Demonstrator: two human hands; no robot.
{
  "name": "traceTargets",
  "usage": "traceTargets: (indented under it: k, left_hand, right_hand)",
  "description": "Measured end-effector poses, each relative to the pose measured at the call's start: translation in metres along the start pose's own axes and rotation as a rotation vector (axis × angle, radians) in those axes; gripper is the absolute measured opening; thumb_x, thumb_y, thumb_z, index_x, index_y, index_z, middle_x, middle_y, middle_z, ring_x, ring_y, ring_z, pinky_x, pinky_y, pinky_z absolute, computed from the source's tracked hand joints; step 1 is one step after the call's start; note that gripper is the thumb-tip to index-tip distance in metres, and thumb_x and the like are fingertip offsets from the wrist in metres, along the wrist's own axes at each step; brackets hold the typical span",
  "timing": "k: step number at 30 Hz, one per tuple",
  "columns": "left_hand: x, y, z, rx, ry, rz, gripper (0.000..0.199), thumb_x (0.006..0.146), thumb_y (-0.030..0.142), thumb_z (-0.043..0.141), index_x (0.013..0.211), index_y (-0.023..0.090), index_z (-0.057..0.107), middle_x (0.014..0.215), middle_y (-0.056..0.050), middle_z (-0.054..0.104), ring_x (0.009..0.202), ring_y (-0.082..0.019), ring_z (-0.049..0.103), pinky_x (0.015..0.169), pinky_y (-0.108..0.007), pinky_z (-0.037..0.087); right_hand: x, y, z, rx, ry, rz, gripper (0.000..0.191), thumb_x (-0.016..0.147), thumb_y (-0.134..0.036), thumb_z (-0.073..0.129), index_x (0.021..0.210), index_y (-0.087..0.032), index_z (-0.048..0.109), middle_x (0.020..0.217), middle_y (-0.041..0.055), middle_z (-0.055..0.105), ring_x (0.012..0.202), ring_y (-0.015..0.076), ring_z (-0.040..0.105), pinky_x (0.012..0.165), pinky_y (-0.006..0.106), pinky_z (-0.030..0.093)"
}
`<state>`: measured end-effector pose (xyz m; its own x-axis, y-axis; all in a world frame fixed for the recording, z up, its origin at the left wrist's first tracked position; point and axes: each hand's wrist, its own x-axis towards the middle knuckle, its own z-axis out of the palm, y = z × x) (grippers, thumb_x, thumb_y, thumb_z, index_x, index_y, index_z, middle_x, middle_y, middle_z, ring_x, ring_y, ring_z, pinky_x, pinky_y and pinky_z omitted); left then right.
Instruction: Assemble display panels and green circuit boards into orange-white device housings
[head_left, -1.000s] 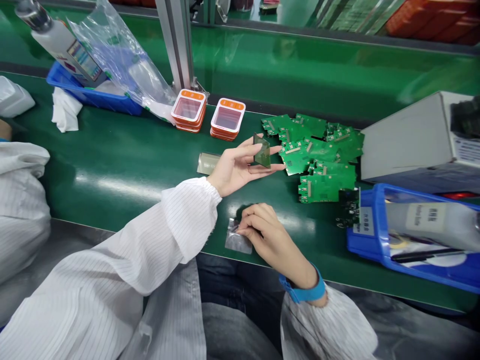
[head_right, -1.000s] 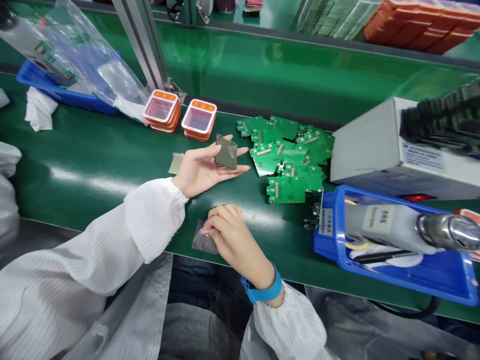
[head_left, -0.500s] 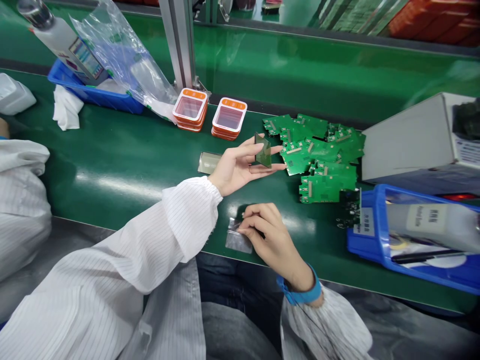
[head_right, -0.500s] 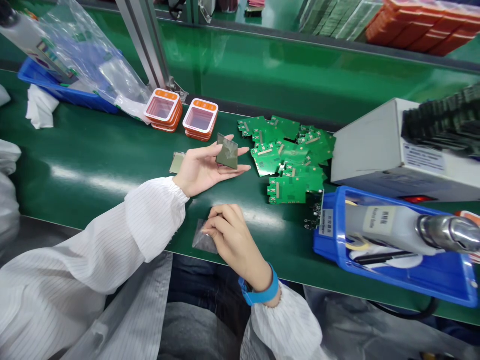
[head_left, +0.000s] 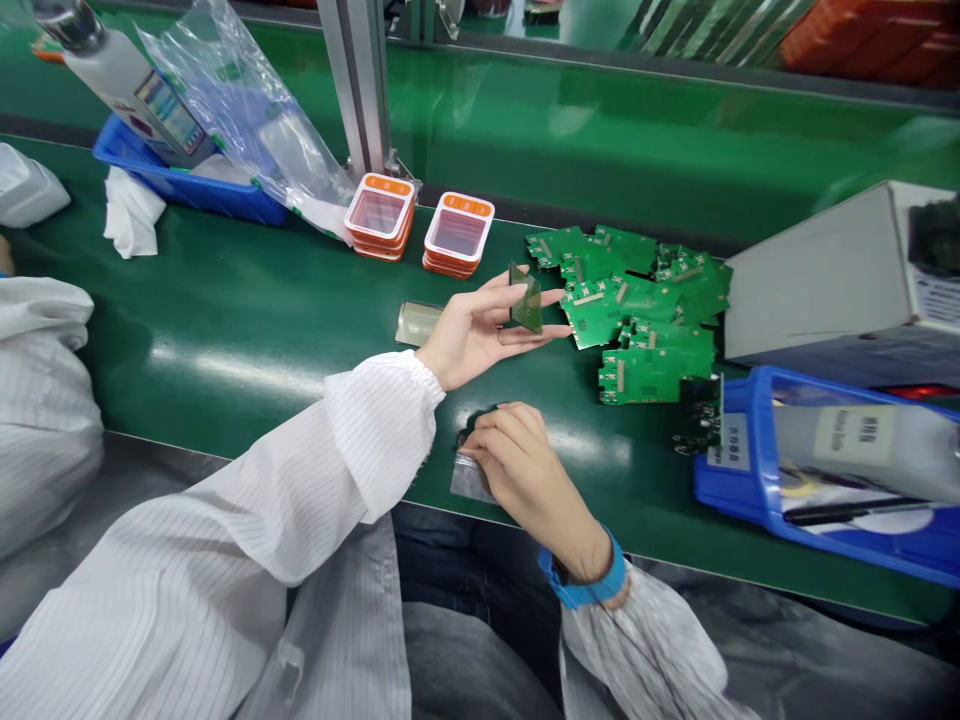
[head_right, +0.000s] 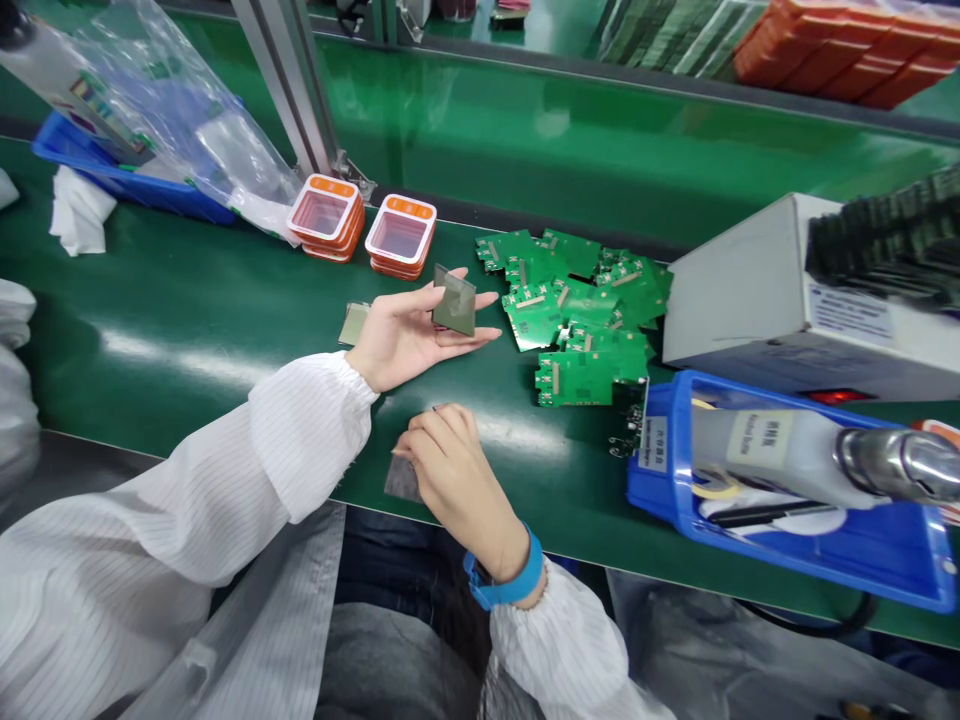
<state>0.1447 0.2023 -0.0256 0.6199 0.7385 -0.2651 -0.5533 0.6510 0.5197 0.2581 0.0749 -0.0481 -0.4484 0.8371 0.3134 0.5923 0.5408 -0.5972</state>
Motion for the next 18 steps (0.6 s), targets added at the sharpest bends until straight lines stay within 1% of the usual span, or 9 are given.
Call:
traceTargets:
  k: [4,9,13,16,18]
  left_hand:
    - [0.0,0.0,0.001,0.002,0.003,0.005,0.062,0.084,0.023,0.056,0.141,0.017,0.033,0.116,-0.013,0.069,0.094,-0.029,0.07,0.107,-0.046,0.037]
    - [0.0,-0.001,-0.002,-0.006,-0.01,0.008,0.05,0.082,0.025,0.058,0.13,0.019,0.044,0.12,-0.013,0.067,0.098,-0.029,0.069,0.11,-0.048,0.034]
    - [0.0,-0.003,-0.002,-0.015,0.003,-0.007,0.036,0.08,0.023,0.059,0.116,0.021,0.052,0.117,-0.011,0.069,0.097,-0.03,0.07,0.11,-0.048,0.035]
    - [0.001,-0.006,-0.002,-0.037,0.0,-0.027,0.019,0.084,0.021,0.053,0.102,0.025,0.057,0.12,-0.006,0.068,0.105,-0.029,0.066,0.112,-0.046,0.034]
    - [0.001,-0.006,-0.003,-0.091,0.002,-0.037,0.014,0.085,0.019,0.048,0.09,0.025,0.06,0.128,-0.005,0.063,0.114,-0.03,0.06,0.114,-0.047,0.032]
  right_hand:
    - [0.002,-0.002,-0.001,-0.056,-0.002,-0.04,0.015,0.095,-0.011,0.046,0.087,-0.02,0.054,0.085,0.0036,0.062,0.084,0.018,0.051,0.092,0.042,0.039]
    - [0.002,-0.006,-0.002,-0.171,0.017,-0.042,0.016,0.094,-0.012,0.046,0.086,-0.02,0.057,0.089,0.0074,0.06,0.088,0.021,0.048,0.092,0.043,0.041]
    - [0.0,-0.006,-0.003,-0.17,-0.046,-0.088,0.019,0.092,-0.006,0.043,0.089,-0.019,0.058,0.089,0.0061,0.062,0.087,0.0206,0.051,0.094,0.044,0.038]
    - [-0.009,0.003,-0.001,-0.153,-0.031,-0.122,0.021,0.092,-0.007,0.042,0.089,-0.02,0.059,0.088,0.0052,0.063,0.086,0.0208,0.053,0.092,0.044,0.038]
    - [-0.015,0.016,0.01,-0.132,0.018,-0.122,0.02,0.093,-0.012,0.044,0.088,-0.022,0.061,0.089,0.0045,0.064,0.085,0.0207,0.055,0.09,0.044,0.04]
